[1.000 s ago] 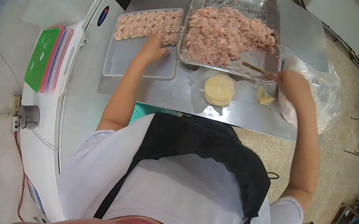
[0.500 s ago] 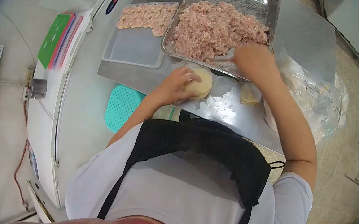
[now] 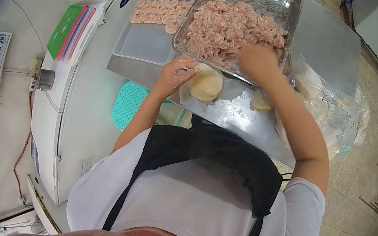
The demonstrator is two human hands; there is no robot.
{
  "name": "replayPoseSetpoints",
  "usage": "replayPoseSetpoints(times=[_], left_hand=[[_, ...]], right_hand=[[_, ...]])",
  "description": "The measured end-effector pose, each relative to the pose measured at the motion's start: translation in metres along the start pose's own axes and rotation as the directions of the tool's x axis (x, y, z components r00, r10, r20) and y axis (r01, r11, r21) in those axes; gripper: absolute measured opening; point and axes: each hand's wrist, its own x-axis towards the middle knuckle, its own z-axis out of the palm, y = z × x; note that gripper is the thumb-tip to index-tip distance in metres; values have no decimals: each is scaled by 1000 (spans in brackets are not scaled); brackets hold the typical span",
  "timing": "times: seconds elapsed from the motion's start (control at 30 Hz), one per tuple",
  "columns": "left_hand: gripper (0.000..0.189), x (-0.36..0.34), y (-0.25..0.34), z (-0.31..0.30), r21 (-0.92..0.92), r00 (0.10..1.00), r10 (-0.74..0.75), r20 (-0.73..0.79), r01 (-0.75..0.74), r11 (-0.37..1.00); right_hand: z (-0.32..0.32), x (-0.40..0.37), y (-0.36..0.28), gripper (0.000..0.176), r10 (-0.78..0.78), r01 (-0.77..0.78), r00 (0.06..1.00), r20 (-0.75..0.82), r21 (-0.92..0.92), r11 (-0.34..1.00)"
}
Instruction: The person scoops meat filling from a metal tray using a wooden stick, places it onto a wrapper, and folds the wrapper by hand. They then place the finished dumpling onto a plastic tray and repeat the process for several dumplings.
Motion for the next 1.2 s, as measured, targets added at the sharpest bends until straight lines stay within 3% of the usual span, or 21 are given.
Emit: replayPoseSetpoints(times=[0.03, 0.1, 0.13, 0.17, 0.2, 0.23, 0.3, 0.4, 0.5, 0.6, 0.67, 0.73, 0.8, 0.87, 0.93, 0.97, 1.0, 1.03, 1.07, 1.13, 1.2], left_hand=[[19, 1, -6, -3, 0, 1000, 2, -1, -2, 1000], [13, 3, -25, -9, -248, 962, -253, -101, 222, 943], [13, 6, -23, -12, -254, 961, -258, -96, 227, 940], [14, 10, -17, -18, -616, 928, -355, -112, 215, 758], [19, 14, -12, -25, -878, 891, -444, -91, 139, 459], [19, 17, -10, -33, -880, 893, -441, -89, 137, 455], [26, 17, -11, -49, -724, 904, -390, -177, 149, 674], [23, 24, -15, -70, -780, 865, -429, -261, 73, 621], [26, 30, -38, -83, -874, 835, -483, -263, 6, 487], [27, 40, -55, -85, -849, 852, -448, -270, 10, 529], [27, 50, -60, -78, -896, 871, -454, -188, 38, 443], [27, 63, -56, -65, -955, 901, -433, -29, 103, 278], [27, 81, -42, -50, -970, 917, -394, 67, 152, 190], [40, 99, -21, -40, -966, 943, -227, 242, 212, -148], [50, 117, -13, -41, -939, 928, -228, 294, 236, -248], [60, 122, -10, -40, -908, 912, -238, 333, 243, -342], [60, 123, -11, -40, -905, 913, -228, 338, 249, -345], [66, 124, -16, -40, -926, 892, -304, 336, 254, -279], [73, 122, -23, -38, -941, 864, -381, 328, 264, -211], [77, 126, -33, -33, -953, 885, -358, 297, 254, -165], [78, 129, -33, -28, -947, 888, -334, 317, 278, -161]], right_hand=[[12, -3, -18, 13, -98, 98, 995, -21, -5, 995], [6, -11, -15, 14, -67, 67, 998, 3, -25, 997], [-7, -14, -14, 14, -35, 36, 999, 30, -39, 999], [-28, -9, -8, 15, 104, -94, 971, 213, -55, 994], [-40, -15, -1, 15, 109, -98, 970, 217, -57, 993], [-48, -27, 11, 19, 166, -151, 967, 193, -89, 985], [-47, -34, 7, 24, 218, -198, 960, 174, -125, 972], [-13, -27, -26, 29, 288, -278, 931, 224, -78, 957], [3, -5, -56, 34, 129, -129, 991, 25, -20, 991], [1, 5, -56, 37, 279, -289, 957, 77, 222, 931], [-15, 2, -57, 35, 383, -418, 893, 238, 756, 504], [-21, 8, -59, 31, 449, -496, 837, 311, 779, 384], [-31, 21, -66, 34, 509, -404, 815, 277, 902, 155], [-18, 34, -82, 32, 557, -372, 810, 185, 896, 243], [-8, 31, -86, 30, 596, -347, 798, 91, 878, 330], [-7, 25, -84, 28, 563, -306, 823, -73, 777, 550], [-7, 19, -81, 27, 484, -257, 846, -225, 623, 739], [-27, 12, -81, 23, 469, -348, 873, -131, 507, 789], [-44, 6, -85, 23, 476, -352, 869, -135, 507, 787], [-69, 0, -94, 22, 506, -484, 861, -49, 223, 846], [-54, 5, -96, 20, 484, -444, 864, -138, 245, 862]])
